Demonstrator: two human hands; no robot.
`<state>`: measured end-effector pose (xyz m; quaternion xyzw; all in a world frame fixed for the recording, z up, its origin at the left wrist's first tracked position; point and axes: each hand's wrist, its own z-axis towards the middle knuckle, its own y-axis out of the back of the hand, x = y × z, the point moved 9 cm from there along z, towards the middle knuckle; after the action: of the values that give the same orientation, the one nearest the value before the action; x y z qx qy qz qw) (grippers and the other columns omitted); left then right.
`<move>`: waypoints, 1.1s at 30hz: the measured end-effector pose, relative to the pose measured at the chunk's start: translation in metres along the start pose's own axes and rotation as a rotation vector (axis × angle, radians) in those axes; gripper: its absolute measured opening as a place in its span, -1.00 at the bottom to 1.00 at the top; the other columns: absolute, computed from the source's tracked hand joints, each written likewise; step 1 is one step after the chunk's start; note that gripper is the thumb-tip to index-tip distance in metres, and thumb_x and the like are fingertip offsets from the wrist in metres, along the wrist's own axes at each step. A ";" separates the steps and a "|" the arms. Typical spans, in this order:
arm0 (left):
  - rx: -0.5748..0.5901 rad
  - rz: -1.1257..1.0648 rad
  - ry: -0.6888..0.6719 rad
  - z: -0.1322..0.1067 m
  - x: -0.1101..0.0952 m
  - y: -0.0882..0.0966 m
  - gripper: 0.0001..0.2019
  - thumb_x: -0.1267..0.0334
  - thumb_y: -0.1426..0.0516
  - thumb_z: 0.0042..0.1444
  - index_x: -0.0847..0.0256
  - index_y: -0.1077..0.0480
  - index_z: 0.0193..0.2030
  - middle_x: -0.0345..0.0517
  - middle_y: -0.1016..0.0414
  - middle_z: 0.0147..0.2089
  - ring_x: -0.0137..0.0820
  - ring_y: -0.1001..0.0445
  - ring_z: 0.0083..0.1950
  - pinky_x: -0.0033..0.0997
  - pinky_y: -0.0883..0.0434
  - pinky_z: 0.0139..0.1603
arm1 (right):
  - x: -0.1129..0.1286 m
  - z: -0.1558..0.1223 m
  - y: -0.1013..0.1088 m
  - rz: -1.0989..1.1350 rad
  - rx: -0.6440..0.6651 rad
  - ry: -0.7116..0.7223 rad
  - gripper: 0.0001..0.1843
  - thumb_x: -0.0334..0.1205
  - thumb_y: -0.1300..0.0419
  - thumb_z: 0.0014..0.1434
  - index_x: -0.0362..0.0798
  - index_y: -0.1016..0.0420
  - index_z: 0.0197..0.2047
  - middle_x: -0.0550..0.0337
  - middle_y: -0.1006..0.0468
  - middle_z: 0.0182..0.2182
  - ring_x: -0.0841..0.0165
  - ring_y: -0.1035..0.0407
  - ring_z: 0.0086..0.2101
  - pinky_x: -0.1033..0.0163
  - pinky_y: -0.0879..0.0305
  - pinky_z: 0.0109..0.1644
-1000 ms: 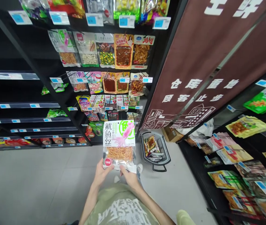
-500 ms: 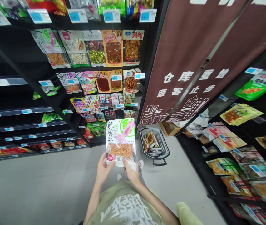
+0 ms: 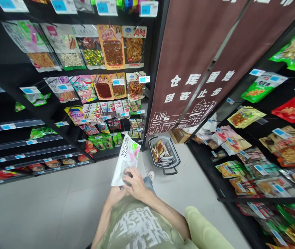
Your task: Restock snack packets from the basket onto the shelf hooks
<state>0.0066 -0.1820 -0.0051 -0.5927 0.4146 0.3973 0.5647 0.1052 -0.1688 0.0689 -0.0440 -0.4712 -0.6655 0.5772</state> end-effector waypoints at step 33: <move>-0.362 -0.851 -0.019 0.002 -0.010 0.033 -0.48 -0.10 0.08 0.32 -0.10 -0.22 0.36 -0.10 -0.32 0.36 -0.21 -0.21 0.40 -0.03 -0.11 0.43 | -0.041 -0.013 -0.022 0.406 0.128 -0.529 -0.59 0.01 -0.03 0.34 -0.06 -0.49 -0.38 0.26 -0.49 -0.58 0.41 -0.37 -0.52 0.36 -0.23 -0.38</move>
<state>-0.0273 -0.1805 -0.0071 -0.7958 0.0533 0.2017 0.5685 0.1073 -0.1502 0.0238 -0.2720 -0.6270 -0.4716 0.5572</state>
